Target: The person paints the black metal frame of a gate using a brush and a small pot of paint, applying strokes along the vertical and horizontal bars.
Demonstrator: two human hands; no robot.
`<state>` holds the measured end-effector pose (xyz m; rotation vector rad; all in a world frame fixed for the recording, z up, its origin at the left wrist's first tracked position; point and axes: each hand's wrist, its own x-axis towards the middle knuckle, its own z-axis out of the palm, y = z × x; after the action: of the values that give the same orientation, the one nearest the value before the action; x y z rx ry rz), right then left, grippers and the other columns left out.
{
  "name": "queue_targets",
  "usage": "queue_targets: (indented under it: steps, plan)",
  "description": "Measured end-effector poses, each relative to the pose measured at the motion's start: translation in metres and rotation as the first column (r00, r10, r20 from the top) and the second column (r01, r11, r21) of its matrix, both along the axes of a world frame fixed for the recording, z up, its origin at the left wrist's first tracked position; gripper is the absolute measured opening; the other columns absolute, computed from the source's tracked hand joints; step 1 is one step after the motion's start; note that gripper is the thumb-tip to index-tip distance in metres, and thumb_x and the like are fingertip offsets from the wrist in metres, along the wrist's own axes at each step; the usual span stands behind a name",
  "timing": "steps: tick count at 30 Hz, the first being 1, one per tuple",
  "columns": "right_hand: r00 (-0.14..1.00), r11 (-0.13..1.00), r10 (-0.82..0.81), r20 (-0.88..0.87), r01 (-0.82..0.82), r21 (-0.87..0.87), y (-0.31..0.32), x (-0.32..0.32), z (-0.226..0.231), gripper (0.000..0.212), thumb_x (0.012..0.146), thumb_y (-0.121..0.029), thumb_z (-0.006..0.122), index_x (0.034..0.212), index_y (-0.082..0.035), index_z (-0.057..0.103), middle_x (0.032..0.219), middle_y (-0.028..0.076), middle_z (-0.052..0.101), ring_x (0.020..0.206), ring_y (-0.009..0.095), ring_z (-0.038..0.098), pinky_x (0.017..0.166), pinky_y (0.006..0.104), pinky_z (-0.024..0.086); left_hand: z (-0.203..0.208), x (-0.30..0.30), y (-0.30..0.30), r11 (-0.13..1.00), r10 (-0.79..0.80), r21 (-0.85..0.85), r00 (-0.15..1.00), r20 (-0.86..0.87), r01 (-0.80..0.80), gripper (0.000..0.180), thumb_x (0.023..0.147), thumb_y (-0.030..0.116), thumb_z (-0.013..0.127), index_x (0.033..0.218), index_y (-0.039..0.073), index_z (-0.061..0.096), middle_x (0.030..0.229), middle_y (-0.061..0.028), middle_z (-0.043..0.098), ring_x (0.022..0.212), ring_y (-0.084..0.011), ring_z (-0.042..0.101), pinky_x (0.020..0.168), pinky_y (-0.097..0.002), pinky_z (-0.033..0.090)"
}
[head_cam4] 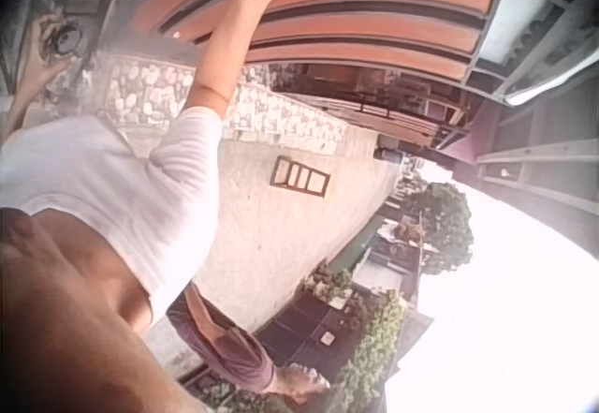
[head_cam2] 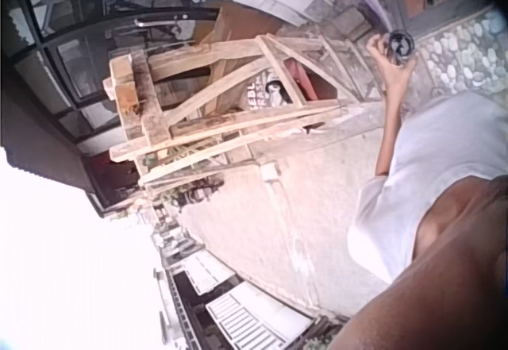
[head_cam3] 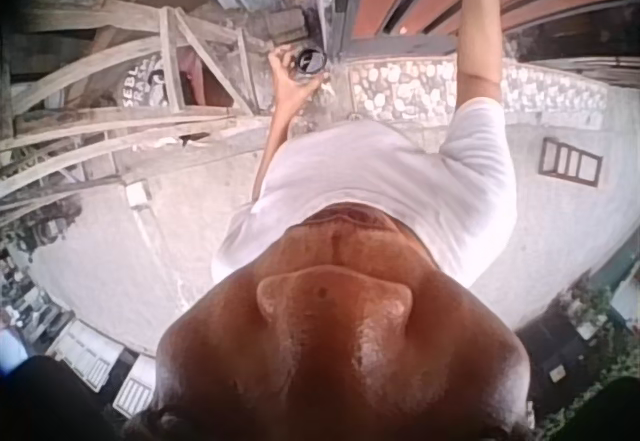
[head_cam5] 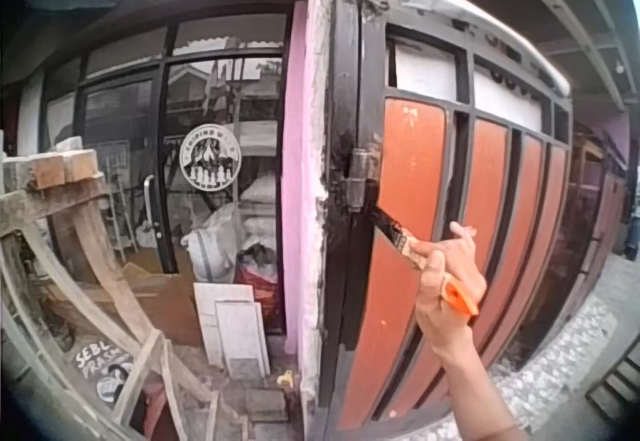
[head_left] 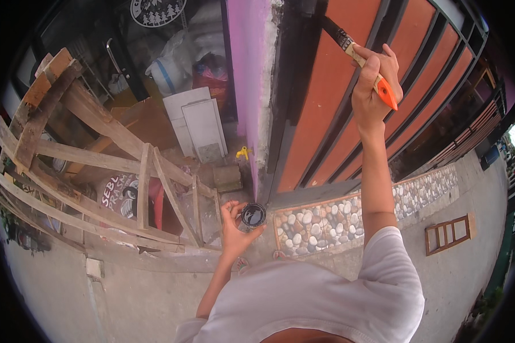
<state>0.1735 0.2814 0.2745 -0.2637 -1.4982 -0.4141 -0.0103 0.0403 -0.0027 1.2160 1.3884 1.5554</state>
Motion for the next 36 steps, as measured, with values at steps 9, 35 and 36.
queue_targets:
  steps: [9, 35, 36]
  plan:
    - [0.994, 0.992, -0.077, 0.073, 0.084, -0.091, 0.0, 0.002, -0.008, 0.023, 0.097, -0.011, 0.057, 0.083, -0.003, 0.073, 0.074, 0.001, 0.069, 0.069, 0.015, 0.06, 0.099, 0.0448, 0.045, 0.0, 0.006, -0.01, 1.0, -0.004, -0.024, 1.0, 0.019, 0.004, 0.091, 0.068, 0.001, 0.086, 0.133, 0.006, 0.022, 0.123, -0.0154, 0.051, 0.116, -0.0225, 0.055, 0.1, -0.0354, 0.049]
    - [0.967, 0.952, 0.254, -0.018, -0.254, -0.172, 0.003, -0.004, -0.015, 0.04, 0.097, -0.02, 0.056, 0.058, -0.009, 0.059, 0.053, -0.003, 0.059, 0.051, 0.014, 0.053, 0.097, 0.0401, 0.04, 0.01, 0.014, 0.011, 1.0, -0.025, -0.017, 0.996, 0.08, 0.026, 0.089, 0.067, -0.004, 0.083, 0.133, 0.011, 0.024, 0.124, -0.0141, 0.05, 0.116, -0.0219, 0.054, 0.1, -0.0346, 0.046]
    - [0.946, 0.912, 0.32, -0.05, -0.321, -0.255, 0.001, -0.003, -0.022, 0.043, 0.097, -0.021, 0.056, 0.056, -0.01, 0.056, 0.05, -0.003, 0.057, 0.048, 0.014, 0.052, 0.097, 0.0394, 0.04, 0.011, 0.015, 0.012, 0.999, -0.006, -0.032, 0.994, 0.109, 0.01, 0.088, 0.067, -0.004, 0.082, 0.132, 0.011, 0.025, 0.124, -0.0147, 0.05, 0.115, -0.0223, 0.054, 0.101, -0.0349, 0.045]
